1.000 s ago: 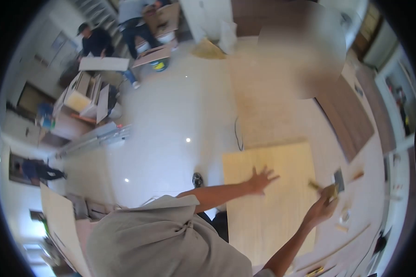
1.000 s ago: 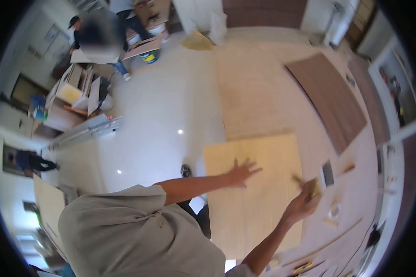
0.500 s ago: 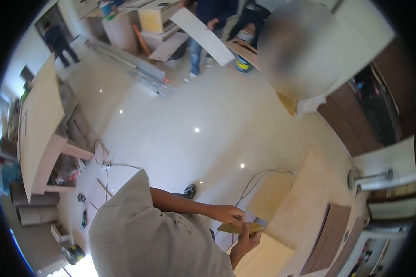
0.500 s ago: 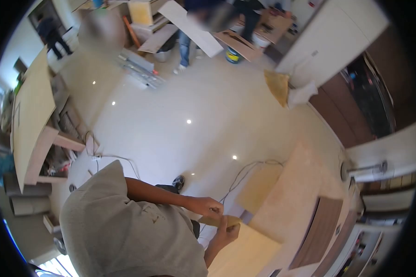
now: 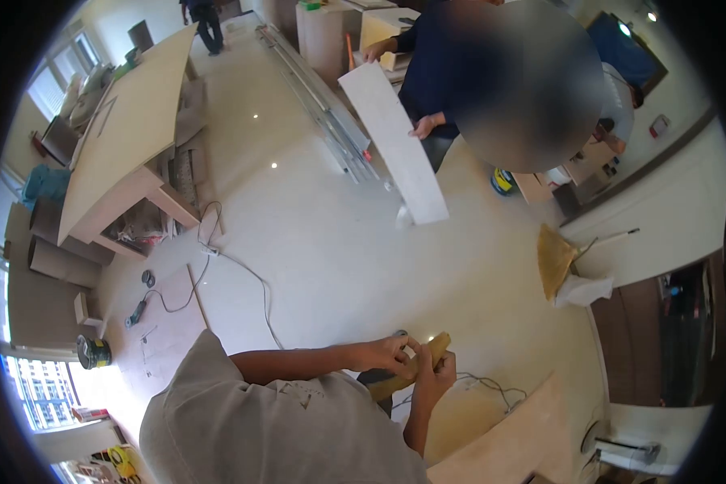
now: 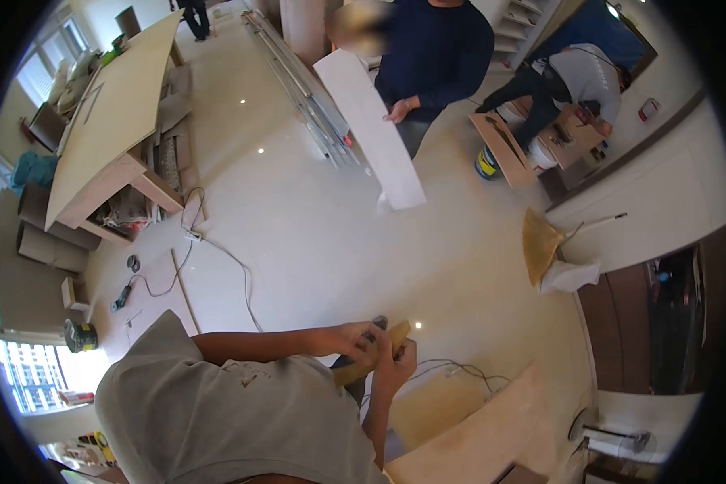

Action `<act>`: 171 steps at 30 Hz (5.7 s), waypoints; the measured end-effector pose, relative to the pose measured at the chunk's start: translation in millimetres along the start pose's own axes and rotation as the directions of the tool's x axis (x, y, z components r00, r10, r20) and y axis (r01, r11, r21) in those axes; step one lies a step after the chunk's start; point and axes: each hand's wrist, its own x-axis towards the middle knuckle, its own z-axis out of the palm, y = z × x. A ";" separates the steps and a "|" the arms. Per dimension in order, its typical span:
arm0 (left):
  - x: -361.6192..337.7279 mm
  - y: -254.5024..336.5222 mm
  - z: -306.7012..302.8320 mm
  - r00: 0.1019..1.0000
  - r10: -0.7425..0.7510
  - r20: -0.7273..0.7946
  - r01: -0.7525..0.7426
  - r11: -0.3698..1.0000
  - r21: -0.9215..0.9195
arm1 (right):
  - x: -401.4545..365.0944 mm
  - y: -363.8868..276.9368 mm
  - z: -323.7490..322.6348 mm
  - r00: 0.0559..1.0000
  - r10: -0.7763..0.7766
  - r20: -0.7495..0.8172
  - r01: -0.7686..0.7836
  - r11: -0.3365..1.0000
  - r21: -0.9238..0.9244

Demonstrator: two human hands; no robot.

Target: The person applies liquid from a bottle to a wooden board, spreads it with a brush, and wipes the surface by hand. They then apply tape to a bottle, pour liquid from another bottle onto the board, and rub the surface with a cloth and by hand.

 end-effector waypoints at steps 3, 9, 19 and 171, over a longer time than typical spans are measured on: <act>42.2 4.7 -6.4 0.993 0.080 -0.083 -0.071 0.991 0.110 | 48.7 -9.1 -2.3 0.995 -0.076 0.066 0.079 0.996 -0.049; 112.1 58.3 17.2 0.979 0.124 -0.163 -0.053 0.922 0.383 | 134.4 -4.6 -47.7 0.977 0.052 0.206 -0.124 0.927 0.354; 175.6 116.7 21.4 0.743 0.493 -0.453 -0.179 0.798 0.575 | 198.1 -41.1 -63.4 0.788 0.106 0.607 -0.378 0.861 0.340; -642.0 1074.8 -2273.4 0.109 0.088 -0.990 0.646 0.751 0.138 | 1267.2 -499.0 2587.2 0.823 -0.071 0.563 0.376 0.811 -0.448</act>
